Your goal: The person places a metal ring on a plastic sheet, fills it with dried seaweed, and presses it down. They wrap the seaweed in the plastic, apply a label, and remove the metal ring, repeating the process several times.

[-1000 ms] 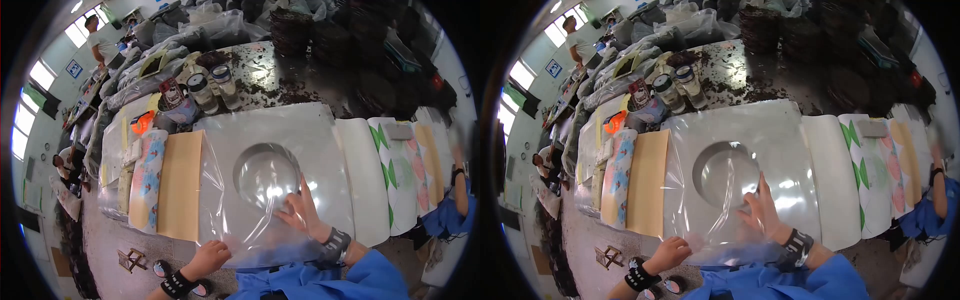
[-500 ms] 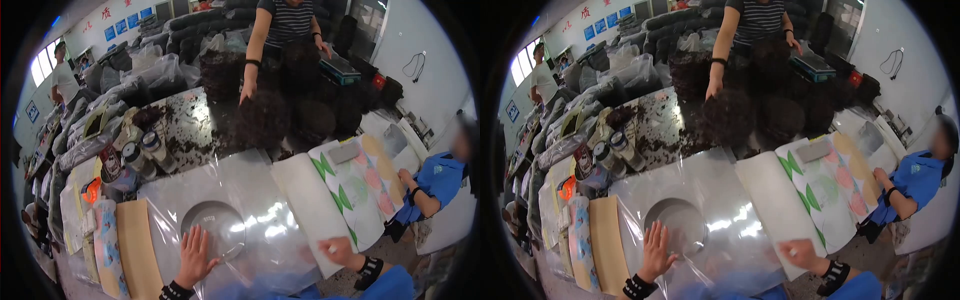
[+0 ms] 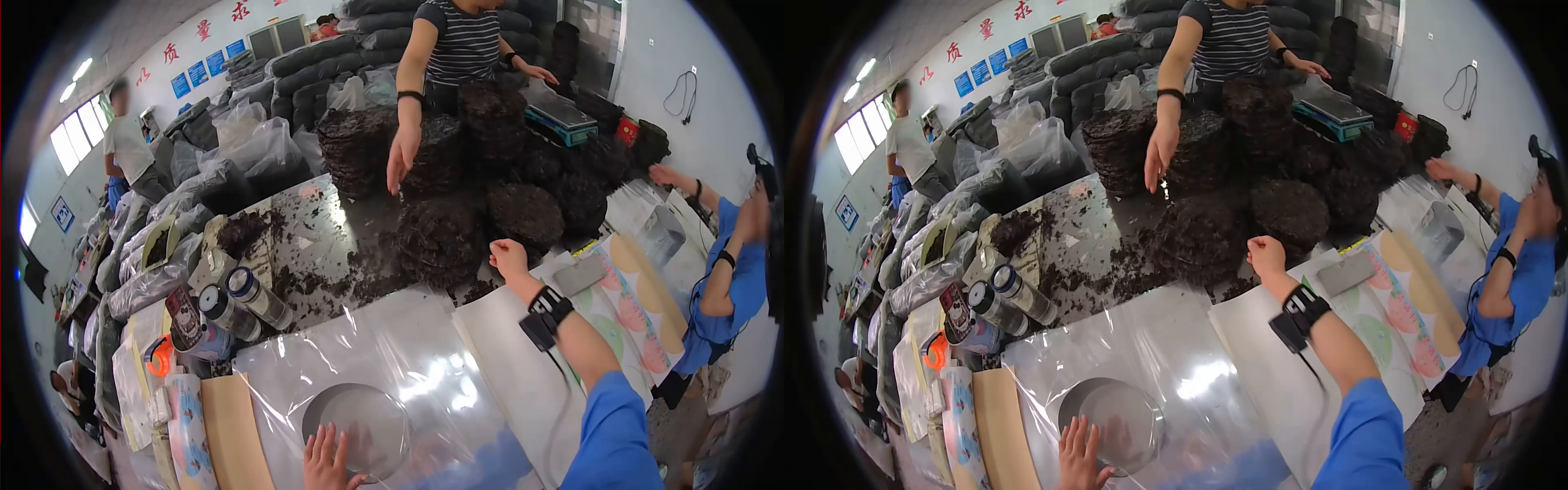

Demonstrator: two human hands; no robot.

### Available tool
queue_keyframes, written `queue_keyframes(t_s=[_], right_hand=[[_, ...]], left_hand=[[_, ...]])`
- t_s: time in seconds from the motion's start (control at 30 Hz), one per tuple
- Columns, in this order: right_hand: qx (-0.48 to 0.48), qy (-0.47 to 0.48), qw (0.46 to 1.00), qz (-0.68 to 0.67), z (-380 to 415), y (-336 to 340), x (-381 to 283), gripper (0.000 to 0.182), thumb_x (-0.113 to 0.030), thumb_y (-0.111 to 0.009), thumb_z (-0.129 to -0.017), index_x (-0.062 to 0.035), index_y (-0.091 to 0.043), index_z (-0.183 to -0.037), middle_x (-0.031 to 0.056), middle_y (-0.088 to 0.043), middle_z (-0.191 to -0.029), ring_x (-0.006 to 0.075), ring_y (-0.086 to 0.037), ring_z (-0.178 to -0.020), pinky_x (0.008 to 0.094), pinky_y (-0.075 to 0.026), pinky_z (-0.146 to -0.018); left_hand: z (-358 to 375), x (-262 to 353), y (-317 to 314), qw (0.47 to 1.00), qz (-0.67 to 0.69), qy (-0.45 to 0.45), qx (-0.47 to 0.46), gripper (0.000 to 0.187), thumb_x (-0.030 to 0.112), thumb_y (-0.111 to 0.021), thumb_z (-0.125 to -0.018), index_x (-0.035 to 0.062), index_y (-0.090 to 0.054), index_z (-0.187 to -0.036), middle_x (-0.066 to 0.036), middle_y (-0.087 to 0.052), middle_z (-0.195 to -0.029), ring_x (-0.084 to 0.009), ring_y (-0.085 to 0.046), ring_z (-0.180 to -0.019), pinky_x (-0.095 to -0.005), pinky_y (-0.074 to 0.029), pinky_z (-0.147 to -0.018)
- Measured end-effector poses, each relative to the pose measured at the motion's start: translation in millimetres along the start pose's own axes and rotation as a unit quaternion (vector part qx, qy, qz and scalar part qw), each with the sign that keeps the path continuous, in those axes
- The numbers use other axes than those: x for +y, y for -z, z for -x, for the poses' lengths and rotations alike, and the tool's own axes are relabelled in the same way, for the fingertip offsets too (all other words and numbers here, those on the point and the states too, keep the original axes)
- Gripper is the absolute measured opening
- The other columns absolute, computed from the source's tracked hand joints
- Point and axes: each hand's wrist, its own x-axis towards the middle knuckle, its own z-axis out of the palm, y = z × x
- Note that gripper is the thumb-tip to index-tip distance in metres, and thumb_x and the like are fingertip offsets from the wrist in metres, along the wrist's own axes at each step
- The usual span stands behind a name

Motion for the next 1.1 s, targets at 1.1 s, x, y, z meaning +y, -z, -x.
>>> queue_keyframes(t_s=[1.1], right_hand=[[0.006, -0.083, 0.967, -0.241, 24.6, -22.5, 29.6, 0.032, -0.012, -0.048, -0.103, -0.0133, -0.046, -0.135, 0.0093, -0.06, -0.121, 0.0248, -0.063, -0.103, 0.0454, -0.06, -0.077]], left_hand=[[4.0, -6.6, -12.0, 0.999, -0.028, -0.001, 0.03, 0.079, 0.067, -0.052, -0.09, 0.0066, -0.053, -0.141, -0.023, -0.043, -0.149, -0.0402, -0.038, -0.141, -0.0542, -0.024, -0.116]])
